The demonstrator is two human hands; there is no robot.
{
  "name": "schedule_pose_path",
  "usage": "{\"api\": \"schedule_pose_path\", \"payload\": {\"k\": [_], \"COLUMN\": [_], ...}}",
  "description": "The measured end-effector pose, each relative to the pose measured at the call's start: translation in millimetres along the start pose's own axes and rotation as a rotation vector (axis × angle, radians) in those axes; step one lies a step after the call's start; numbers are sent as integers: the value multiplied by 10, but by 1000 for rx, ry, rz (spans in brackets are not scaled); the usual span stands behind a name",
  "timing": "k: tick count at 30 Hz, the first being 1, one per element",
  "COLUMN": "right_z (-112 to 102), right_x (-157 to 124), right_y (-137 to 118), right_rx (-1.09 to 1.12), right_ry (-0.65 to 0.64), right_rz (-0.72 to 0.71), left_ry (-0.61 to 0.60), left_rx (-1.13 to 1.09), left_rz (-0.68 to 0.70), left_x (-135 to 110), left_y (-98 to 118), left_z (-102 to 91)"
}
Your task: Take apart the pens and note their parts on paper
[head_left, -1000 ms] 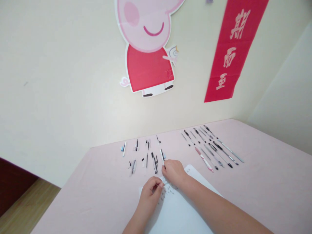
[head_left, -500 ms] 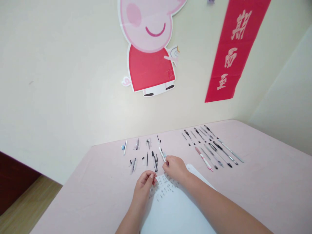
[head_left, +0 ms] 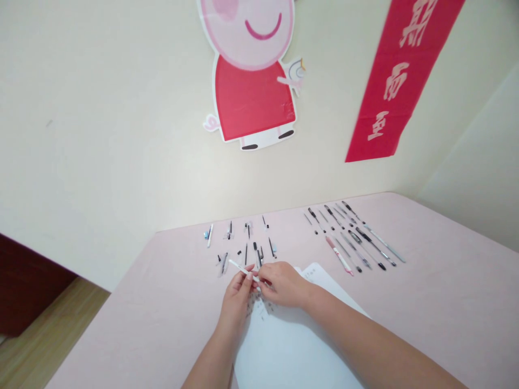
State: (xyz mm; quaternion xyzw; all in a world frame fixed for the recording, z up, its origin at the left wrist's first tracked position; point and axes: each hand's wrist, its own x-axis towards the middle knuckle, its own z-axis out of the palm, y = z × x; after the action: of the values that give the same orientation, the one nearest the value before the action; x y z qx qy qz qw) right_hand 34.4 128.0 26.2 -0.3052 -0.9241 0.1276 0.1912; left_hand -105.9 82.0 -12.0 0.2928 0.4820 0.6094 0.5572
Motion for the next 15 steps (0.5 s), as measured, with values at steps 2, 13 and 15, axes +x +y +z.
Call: {"api": "schedule_pose_path", "payload": {"k": [2,13,15], "right_z": [3,7,25], "right_x": [-4,28,37], "right_y": [6,288,377], "right_rx": [-2,-12,12], "right_ry": [-2,158,171], "right_rz": [-20,349,474], "left_ry": [5,93,124], "left_rx": [-20,130,244], "left_rz": [2,81,148], "left_x": [5,-45,-48], "left_y": [-6,44,56], "left_z": [-11,-3,-23]}}
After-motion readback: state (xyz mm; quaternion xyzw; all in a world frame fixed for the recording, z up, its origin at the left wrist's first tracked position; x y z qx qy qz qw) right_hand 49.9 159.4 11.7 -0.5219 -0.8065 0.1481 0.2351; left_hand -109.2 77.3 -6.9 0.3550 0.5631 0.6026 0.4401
